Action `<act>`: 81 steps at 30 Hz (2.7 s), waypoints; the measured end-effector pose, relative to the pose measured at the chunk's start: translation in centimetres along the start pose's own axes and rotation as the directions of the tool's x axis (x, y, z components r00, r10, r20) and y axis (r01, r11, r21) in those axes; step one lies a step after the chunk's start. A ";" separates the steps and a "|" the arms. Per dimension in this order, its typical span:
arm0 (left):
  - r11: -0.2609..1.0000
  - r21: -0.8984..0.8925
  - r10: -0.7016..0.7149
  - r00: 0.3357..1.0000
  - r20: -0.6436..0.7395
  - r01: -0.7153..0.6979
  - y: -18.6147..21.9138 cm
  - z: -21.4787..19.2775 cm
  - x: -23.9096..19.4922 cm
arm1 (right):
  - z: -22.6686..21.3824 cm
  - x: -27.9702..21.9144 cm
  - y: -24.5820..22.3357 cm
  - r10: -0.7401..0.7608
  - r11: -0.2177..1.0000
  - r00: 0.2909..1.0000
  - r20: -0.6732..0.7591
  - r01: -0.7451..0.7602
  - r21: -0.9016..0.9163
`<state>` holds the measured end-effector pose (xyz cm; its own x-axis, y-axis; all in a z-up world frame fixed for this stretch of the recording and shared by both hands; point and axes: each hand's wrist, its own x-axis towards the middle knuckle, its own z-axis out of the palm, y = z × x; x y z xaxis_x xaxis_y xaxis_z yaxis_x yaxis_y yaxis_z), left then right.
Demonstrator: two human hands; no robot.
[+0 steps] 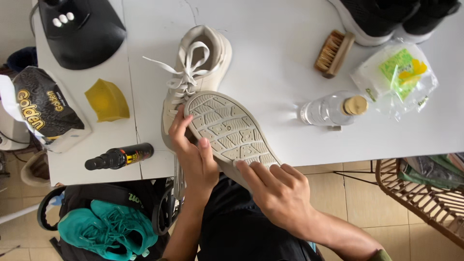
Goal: The person cleans the sole of a beige sneaker using a small white cloth. They hold the shoe on their lap and wipe the textured bottom surface, then flip the shoe to clean the side and heel areas.
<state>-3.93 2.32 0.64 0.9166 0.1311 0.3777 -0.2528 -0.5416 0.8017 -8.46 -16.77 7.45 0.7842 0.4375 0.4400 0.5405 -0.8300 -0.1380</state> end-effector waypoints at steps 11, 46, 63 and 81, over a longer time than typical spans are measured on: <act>0.954 -0.270 -0.153 0.986 -0.057 0.133 0.6 -1.0 3.6 | 0.8 -0.1 0.0 -0.043 0.948 0.999 -0.006 0.043 0.316; 0.888 -0.452 -0.041 0.994 0.104 0.084 4.1 2.5 1.6 | -1.4 7.9 4.9 -0.101 0.988 0.994 0.034 0.104 -0.115; 0.648 -0.715 0.018 0.932 0.362 0.265 -2.1 3.9 0.2 | 4.6 -5.2 5.3 0.546 0.164 0.731 0.408 -0.571 0.804; 0.894 -0.441 0.161 0.859 0.487 0.083 5.3 2.9 -1.5 | 3.2 -6.2 4.3 0.709 0.036 0.667 0.230 -0.359 0.933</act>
<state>-5.77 -3.17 2.99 0.8972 -0.3785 0.2275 -0.2865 -0.1068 0.9521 -10.05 -21.93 1.24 0.9760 -0.2175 -0.0085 0.0217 0.1358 -0.9905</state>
